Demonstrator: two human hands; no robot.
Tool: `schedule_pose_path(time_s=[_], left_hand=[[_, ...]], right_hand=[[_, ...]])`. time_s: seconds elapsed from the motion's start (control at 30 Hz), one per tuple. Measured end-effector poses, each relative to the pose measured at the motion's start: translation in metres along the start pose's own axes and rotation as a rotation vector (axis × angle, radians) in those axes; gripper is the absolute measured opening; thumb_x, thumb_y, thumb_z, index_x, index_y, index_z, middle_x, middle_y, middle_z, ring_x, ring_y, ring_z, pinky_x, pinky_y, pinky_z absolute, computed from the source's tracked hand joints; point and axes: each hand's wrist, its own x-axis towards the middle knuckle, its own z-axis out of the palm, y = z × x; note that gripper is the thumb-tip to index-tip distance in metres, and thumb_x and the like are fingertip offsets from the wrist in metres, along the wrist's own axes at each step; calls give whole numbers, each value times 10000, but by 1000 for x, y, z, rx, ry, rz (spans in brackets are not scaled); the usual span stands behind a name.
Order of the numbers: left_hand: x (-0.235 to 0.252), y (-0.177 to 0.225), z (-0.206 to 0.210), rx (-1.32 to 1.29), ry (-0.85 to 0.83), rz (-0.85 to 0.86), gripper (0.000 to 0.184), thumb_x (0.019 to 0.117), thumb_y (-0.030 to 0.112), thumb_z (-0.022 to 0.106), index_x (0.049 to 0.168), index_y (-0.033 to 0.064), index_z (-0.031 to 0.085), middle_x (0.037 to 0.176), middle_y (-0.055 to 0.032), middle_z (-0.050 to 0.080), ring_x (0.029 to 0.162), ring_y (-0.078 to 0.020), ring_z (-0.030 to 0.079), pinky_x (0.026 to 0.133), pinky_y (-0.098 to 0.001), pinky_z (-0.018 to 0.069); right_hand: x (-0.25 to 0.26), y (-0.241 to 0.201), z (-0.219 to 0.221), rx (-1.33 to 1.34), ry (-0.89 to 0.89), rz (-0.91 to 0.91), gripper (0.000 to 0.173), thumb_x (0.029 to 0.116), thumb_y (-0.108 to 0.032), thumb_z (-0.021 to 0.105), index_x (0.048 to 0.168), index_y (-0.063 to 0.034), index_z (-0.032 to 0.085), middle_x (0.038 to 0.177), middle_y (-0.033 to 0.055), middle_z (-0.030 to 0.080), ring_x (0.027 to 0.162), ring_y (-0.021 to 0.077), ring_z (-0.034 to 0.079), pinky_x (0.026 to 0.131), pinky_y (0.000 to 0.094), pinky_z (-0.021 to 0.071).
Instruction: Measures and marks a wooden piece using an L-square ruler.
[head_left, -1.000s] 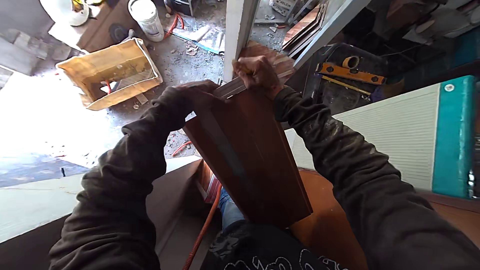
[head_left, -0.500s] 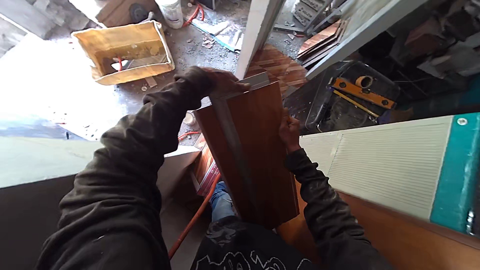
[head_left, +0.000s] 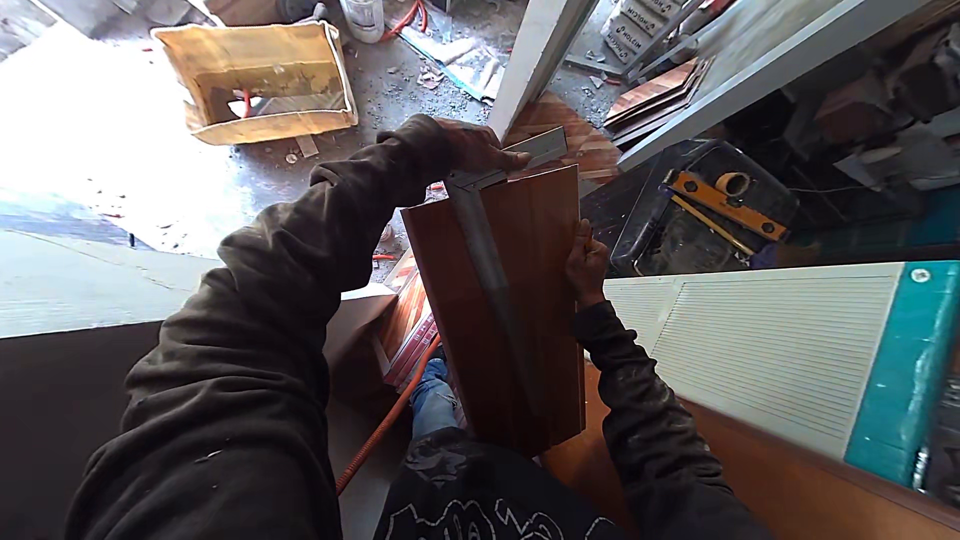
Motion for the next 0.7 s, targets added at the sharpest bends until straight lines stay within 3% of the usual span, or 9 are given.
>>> schedule_pose_path(time_s=[0.1,0.23,0.37,0.57,0.7], left_hand=[[-1,1,-2,44,-21,2,684,1039,637,352,961,41,679,848,-120,654,798,-244,631,752,-520,480],[3,1,-4,70,-52,16,664,1039,626,364,946,44,670,814,-101,632,758,-218,610,727,-488,476],[8,-4,-2,84,-34,1,703,1022,665,366,977,42,689,867,-146,665,850,-289,652,787,-578,482],[8,-8,-2,57,-31,-12,670,988,683,441,950,61,687,832,-119,663,805,-258,649,751,-546,489],[5,-8,-3,53,-39,-7,642,998,655,454,980,58,691,865,-132,674,839,-274,655,781,-567,486]], right_hand=[[9,-1,7,-8,37,-18,584,1107,-339,426,569,-112,413,509,-48,360,454,66,397,496,302,382],[10,-1,9,2,29,-23,590,1109,-350,414,562,-129,386,501,-51,351,444,75,387,485,308,369],[12,2,11,28,34,-52,593,1109,-329,412,553,-123,382,495,-49,351,437,64,387,477,293,373],[12,2,13,12,26,-30,594,1108,-347,411,560,-117,400,498,-38,360,447,79,407,486,314,384],[11,3,16,22,47,-54,588,1105,-342,424,558,-127,393,499,-51,351,442,70,391,481,299,372]])
